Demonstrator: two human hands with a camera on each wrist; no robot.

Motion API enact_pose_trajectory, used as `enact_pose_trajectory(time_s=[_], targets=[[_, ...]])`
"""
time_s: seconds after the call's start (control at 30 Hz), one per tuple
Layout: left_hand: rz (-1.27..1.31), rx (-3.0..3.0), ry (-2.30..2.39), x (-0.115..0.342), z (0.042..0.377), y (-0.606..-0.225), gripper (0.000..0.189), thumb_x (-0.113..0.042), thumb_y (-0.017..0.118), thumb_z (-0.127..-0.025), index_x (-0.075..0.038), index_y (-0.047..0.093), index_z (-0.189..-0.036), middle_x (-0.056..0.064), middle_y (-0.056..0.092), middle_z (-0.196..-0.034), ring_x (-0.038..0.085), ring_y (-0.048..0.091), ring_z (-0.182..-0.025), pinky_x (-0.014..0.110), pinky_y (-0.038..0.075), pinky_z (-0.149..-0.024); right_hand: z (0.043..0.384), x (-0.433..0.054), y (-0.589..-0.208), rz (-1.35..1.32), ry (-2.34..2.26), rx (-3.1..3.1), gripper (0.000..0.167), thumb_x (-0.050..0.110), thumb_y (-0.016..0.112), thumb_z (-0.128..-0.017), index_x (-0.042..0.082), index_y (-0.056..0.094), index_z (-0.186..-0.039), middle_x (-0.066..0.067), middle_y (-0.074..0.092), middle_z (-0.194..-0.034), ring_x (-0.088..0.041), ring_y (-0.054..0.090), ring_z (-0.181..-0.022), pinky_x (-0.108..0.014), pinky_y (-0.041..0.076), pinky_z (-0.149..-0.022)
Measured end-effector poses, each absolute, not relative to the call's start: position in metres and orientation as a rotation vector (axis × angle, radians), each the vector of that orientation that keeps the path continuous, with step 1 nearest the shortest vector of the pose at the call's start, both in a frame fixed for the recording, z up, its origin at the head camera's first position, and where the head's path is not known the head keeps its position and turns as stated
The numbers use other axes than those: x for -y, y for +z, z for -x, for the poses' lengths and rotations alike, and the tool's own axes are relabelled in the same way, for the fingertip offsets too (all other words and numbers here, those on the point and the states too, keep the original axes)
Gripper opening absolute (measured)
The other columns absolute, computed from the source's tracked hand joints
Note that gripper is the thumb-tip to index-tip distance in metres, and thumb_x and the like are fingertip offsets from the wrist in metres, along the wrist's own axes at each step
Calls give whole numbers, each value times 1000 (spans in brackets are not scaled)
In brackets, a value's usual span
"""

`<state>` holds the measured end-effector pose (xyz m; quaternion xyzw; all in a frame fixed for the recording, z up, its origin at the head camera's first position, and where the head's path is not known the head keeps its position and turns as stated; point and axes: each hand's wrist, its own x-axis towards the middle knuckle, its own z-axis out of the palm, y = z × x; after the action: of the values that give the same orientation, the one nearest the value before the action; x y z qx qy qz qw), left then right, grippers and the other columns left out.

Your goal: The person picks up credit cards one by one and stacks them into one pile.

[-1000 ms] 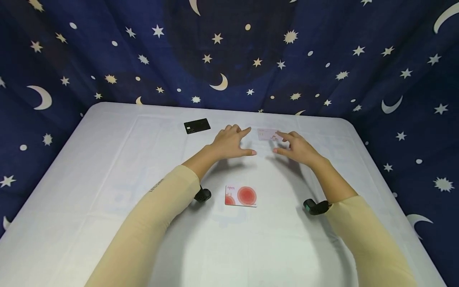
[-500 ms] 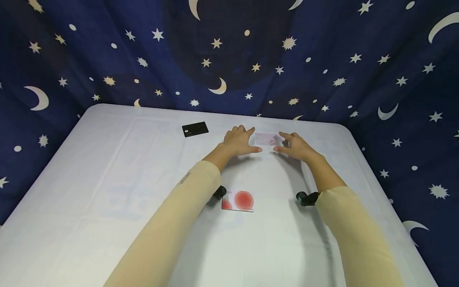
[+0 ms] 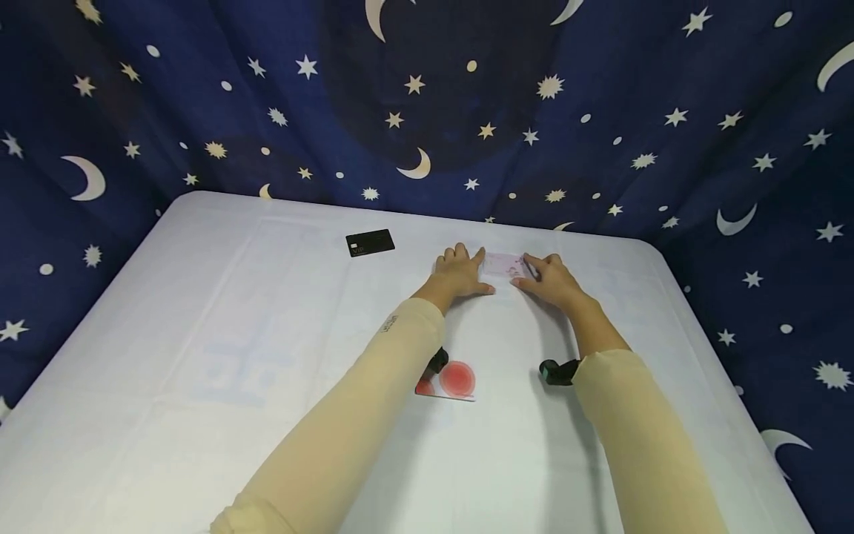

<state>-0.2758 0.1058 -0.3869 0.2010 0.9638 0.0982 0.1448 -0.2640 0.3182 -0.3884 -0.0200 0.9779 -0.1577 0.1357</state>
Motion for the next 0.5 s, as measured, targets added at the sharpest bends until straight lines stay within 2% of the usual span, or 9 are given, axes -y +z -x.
enact_pose_trajectory(time_s=[0.13, 0.23, 0.5], targets=[[-545, -2780, 156, -112, 279, -394, 88, -70, 41, -85, -28, 3, -153, 9, 27, -134, 21, 34, -112, 35, 31, -100, 262, -319, -392, 66, -464, -2864, 74, 49, 53, -92, 10, 28, -149, -27, 34, -129, -39, 43, -110, -55, 35, -98], [-551, -2778, 82, -113, 279, -395, 84, -71, 34, -87, -29, 5, -153, 8, 26, -133, 20, 33, -112, 33, 32, -99, 263, -319, -394, 74, -473, -2883, 71, 47, 54, -92, 10, 32, -148, -26, 35, -128, -38, 43, -108, -54, 36, -97], [-577, -2783, 227, -106, 278, -399, 78, -67, 42, -88, -30, 17, -152, 9, 29, -128, 21, 35, -110, 33, 34, -98, 259, -318, -398, 76, -547, -2911, 68, 46, 57, -91, 7, 38, -144, -26, 37, -127, -37, 43, -109, -53, 35, -97]])
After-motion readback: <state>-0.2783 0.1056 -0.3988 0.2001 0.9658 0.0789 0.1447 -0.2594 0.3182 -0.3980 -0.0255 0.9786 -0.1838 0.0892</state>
